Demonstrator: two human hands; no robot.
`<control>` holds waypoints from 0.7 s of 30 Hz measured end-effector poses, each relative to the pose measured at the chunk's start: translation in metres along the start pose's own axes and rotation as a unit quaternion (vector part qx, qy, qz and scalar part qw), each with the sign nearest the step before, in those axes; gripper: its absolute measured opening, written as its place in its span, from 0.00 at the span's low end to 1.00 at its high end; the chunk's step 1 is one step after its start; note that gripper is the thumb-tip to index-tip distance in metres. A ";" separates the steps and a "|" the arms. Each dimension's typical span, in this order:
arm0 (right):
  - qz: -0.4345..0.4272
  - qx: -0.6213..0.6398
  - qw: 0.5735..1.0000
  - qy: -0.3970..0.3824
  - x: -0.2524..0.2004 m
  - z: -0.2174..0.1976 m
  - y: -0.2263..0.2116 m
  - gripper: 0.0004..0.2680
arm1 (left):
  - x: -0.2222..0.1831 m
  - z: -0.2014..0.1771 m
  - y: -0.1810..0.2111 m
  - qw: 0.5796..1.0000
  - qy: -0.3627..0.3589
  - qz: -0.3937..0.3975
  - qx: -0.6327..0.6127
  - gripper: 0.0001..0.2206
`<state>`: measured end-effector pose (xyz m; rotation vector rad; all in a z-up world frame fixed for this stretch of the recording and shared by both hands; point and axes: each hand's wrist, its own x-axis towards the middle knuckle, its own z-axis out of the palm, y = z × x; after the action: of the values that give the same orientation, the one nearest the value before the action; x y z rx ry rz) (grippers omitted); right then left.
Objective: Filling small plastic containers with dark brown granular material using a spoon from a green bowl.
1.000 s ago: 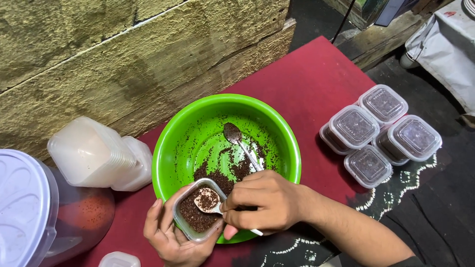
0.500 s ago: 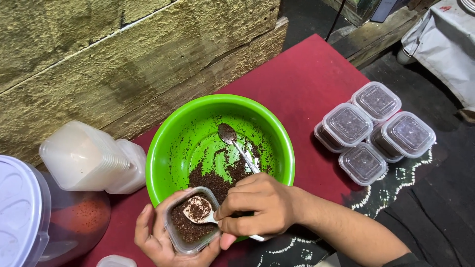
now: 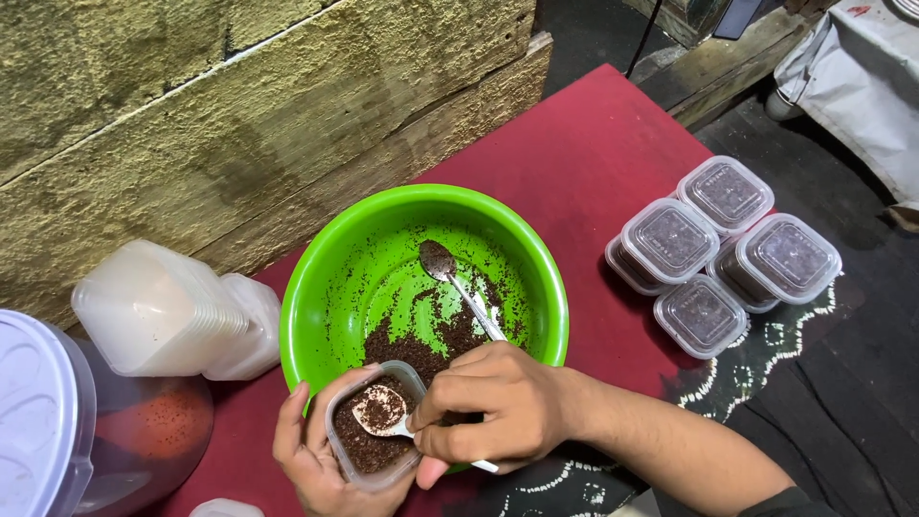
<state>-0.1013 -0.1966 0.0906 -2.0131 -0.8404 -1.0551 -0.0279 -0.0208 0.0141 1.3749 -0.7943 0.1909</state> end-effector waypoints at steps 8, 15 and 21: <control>0.010 0.009 1.000 0.003 0.004 -0.003 0.000 0.07 | 0.011 0.015 0.015 0.994 0.095 -0.048 -0.025 0.46; 0.015 0.026 0.999 -0.014 0.002 -0.005 0.001 0.08 | 0.024 -0.017 0.013 0.998 -0.059 0.021 0.024 0.39; 0.044 0.015 0.998 -0.040 -0.009 -0.005 -0.007 0.09 | 0.027 -0.031 0.025 0.983 -0.158 -0.042 -0.085 0.43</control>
<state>-0.1131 -0.1984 0.0865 -2.0594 -0.7971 -0.9131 -0.0104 0.0046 0.0510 1.2893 -0.9892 -0.1631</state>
